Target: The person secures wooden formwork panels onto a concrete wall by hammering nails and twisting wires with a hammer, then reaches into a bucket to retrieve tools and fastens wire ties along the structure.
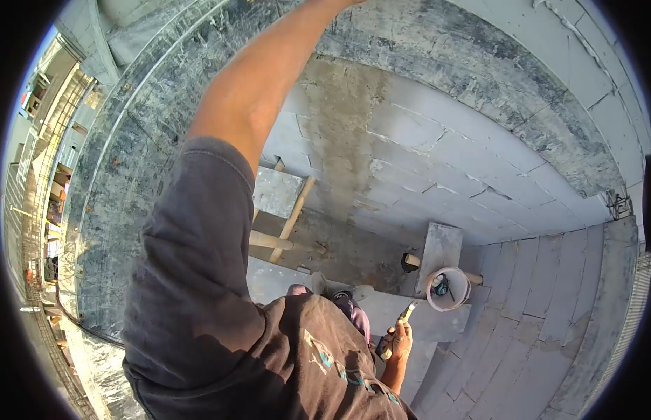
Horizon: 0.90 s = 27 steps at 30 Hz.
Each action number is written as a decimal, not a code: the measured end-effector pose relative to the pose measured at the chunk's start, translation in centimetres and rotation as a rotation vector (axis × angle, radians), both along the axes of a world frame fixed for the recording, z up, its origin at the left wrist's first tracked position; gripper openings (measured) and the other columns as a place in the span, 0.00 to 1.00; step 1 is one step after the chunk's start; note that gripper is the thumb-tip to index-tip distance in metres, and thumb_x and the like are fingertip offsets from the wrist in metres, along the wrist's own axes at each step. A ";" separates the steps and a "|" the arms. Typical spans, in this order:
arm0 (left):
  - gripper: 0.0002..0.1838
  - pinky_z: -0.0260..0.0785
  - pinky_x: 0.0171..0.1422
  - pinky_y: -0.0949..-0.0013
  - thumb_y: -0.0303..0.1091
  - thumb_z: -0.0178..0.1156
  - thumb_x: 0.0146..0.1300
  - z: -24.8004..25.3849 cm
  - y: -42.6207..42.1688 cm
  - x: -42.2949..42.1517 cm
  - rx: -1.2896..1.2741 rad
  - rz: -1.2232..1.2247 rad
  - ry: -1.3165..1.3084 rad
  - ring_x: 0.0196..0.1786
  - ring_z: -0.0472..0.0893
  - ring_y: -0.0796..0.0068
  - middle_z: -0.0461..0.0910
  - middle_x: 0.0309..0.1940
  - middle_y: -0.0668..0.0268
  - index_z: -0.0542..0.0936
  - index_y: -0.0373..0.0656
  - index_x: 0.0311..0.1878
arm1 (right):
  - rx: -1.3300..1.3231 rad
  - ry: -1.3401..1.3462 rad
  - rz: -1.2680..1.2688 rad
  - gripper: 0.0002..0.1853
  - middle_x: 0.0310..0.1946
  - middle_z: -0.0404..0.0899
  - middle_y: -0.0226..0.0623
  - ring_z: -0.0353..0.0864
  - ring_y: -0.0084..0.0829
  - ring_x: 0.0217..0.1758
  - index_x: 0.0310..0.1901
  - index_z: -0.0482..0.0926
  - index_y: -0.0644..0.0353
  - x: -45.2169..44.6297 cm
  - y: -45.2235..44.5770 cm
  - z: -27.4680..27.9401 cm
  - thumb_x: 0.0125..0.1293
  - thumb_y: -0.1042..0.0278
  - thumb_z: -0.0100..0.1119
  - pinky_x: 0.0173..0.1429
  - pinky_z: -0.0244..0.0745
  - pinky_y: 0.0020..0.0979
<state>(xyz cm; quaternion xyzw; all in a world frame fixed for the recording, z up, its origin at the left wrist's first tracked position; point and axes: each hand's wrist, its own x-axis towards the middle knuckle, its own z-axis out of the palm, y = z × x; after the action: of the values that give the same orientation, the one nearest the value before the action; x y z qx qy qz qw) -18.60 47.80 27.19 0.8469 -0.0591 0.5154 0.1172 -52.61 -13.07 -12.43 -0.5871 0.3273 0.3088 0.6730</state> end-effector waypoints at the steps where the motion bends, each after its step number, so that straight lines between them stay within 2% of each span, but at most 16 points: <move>1: 0.15 0.75 0.54 0.50 0.39 0.58 0.63 -0.1 -0.7 0.4 -0.025 -0.022 -0.048 0.50 0.82 0.45 0.84 0.45 0.49 0.85 0.43 0.48 | -0.008 0.003 -0.020 0.10 0.24 0.70 0.26 0.64 0.19 0.15 0.44 0.71 0.45 0.8 0.5 0.4 0.72 0.55 0.60 0.17 0.62 0.24; 3: 0.15 0.75 0.55 0.56 0.48 0.57 0.70 0.4 -1.8 0.3 0.077 0.148 0.010 0.50 0.83 0.56 0.84 0.48 0.64 0.85 0.54 0.52 | -0.021 0.005 -0.038 0.09 0.23 0.70 0.27 0.64 0.20 0.15 0.44 0.71 0.46 1.7 0.7 2.1 0.72 0.55 0.60 0.17 0.63 0.25; 7: 0.13 0.75 0.56 0.55 0.45 0.54 0.72 1.1 -2.5 1.9 -0.014 0.136 -0.007 0.51 0.82 0.54 0.84 0.48 0.63 0.84 0.54 0.51 | -0.038 -0.075 -0.016 0.11 0.23 0.73 0.28 0.67 0.20 0.15 0.51 0.73 0.51 4.2 0.1 3.1 0.71 0.63 0.61 0.17 0.65 0.26; 12: 0.13 0.76 0.54 0.56 0.44 0.55 0.71 2.0 -2.2 5.6 -0.067 0.140 0.007 0.49 0.83 0.54 0.84 0.49 0.65 0.85 0.56 0.52 | -0.040 -0.081 -0.014 0.13 0.24 0.72 0.28 0.68 0.20 0.17 0.53 0.73 0.54 6.6 -0.9 4.9 0.70 0.64 0.61 0.18 0.64 0.25; 14: 0.14 0.75 0.52 0.55 0.43 0.55 0.71 2.7 -2.5 6.4 -0.091 0.169 -0.009 0.48 0.83 0.52 0.84 0.47 0.61 0.85 0.53 0.52 | -0.049 -0.072 0.004 0.13 0.25 0.72 0.28 0.68 0.20 0.17 0.53 0.74 0.54 7.2 -1.5 4.9 0.70 0.64 0.61 0.19 0.64 0.25; 15: 0.14 0.75 0.52 0.54 0.43 0.55 0.70 2.9 -2.6 7.0 -0.102 0.195 -0.034 0.47 0.83 0.52 0.84 0.46 0.59 0.85 0.52 0.52 | -0.080 -0.080 0.017 0.17 0.25 0.72 0.29 0.68 0.21 0.18 0.56 0.72 0.54 7.2 -1.7 4.9 0.70 0.63 0.61 0.20 0.64 0.25; 18: 0.14 0.75 0.52 0.54 0.42 0.56 0.70 3.6 -2.7 9.1 -0.244 0.223 -0.058 0.48 0.83 0.51 0.84 0.45 0.54 0.85 0.49 0.52 | -0.062 -0.083 -0.012 0.26 0.25 0.73 0.32 0.68 0.22 0.18 0.66 0.65 0.52 7.3 -2.2 4.2 0.69 0.68 0.61 0.20 0.65 0.26; 19: 0.14 0.74 0.53 0.53 0.41 0.57 0.69 3.8 -2.7 10.0 -0.326 0.168 -0.083 0.48 0.84 0.50 0.84 0.45 0.51 0.85 0.48 0.51 | -0.088 -0.082 -0.047 0.30 0.25 0.73 0.33 0.68 0.22 0.18 0.68 0.61 0.51 7.0 -2.2 4.2 0.68 0.69 0.62 0.20 0.65 0.27; 21: 0.16 0.74 0.51 0.58 0.43 0.56 0.68 3.4 -0.9 12.3 -0.345 0.138 -0.152 0.45 0.85 0.52 0.86 0.39 0.53 0.84 0.46 0.51 | -0.139 -0.093 -0.040 0.37 0.26 0.75 0.35 0.68 0.23 0.18 0.74 0.54 0.48 6.9 -1.5 5.6 0.67 0.72 0.62 0.20 0.65 0.28; 22: 0.16 0.74 0.51 0.58 0.43 0.57 0.67 4.3 -2.1 11.0 -0.429 0.207 -0.077 0.45 0.85 0.53 0.86 0.40 0.53 0.85 0.46 0.51 | -0.138 -0.023 -0.097 0.44 0.27 0.77 0.38 0.69 0.24 0.18 0.77 0.48 0.41 6.8 -1.8 4.3 0.65 0.74 0.62 0.20 0.66 0.30; 23: 0.16 0.74 0.52 0.58 0.43 0.58 0.67 4.3 -1.2 11.7 -0.469 0.241 -0.070 0.46 0.85 0.53 0.86 0.41 0.52 0.85 0.46 0.51 | -0.167 -0.006 -0.137 0.39 0.28 0.78 0.38 0.69 0.22 0.17 0.76 0.51 0.50 6.6 -1.7 3.7 0.67 0.71 0.60 0.20 0.66 0.27; 24: 0.14 0.74 0.53 0.51 0.41 0.59 0.66 5.0 -2.2 10.7 -0.552 0.241 -0.077 0.48 0.84 0.46 0.85 0.42 0.48 0.86 0.45 0.48 | -0.193 -0.088 -0.021 0.28 0.25 0.78 0.33 0.68 0.20 0.17 0.66 0.65 0.51 6.2 -2.4 1.5 0.66 0.63 0.64 0.20 0.64 0.24; 25: 0.14 0.74 0.52 0.51 0.40 0.59 0.67 5.3 -1.7 11.1 -0.588 0.196 -0.072 0.47 0.84 0.46 0.85 0.41 0.47 0.86 0.44 0.48 | -0.221 -0.165 0.074 0.20 0.23 0.77 0.28 0.67 0.18 0.17 0.56 0.78 0.51 5.4 -3.7 -0.6 0.65 0.55 0.68 0.20 0.63 0.22; 26: 0.14 0.74 0.51 0.51 0.39 0.59 0.67 5.3 -1.1 11.5 -0.627 0.134 -0.062 0.46 0.84 0.46 0.85 0.40 0.47 0.85 0.42 0.48 | -0.220 -0.087 0.115 0.15 0.22 0.74 0.26 0.67 0.19 0.18 0.47 0.79 0.53 5.1 -4.5 -1.4 0.65 0.54 0.68 0.21 0.62 0.22; 27: 0.14 0.74 0.50 0.53 0.40 0.59 0.67 5.4 -1.0 11.4 -0.638 0.131 -0.073 0.45 0.85 0.48 0.85 0.39 0.48 0.85 0.43 0.49 | -0.226 -0.084 0.117 0.15 0.21 0.72 0.25 0.66 0.18 0.18 0.45 0.80 0.53 5.0 -5.1 -2.5 0.65 0.54 0.68 0.21 0.60 0.22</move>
<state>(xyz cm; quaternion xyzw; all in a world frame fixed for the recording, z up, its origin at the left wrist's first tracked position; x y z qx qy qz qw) -7.23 46.80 32.62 0.7504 0.1557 0.5445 0.3409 -47.65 -18.16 -14.92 -0.6897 0.2968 0.2838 0.5964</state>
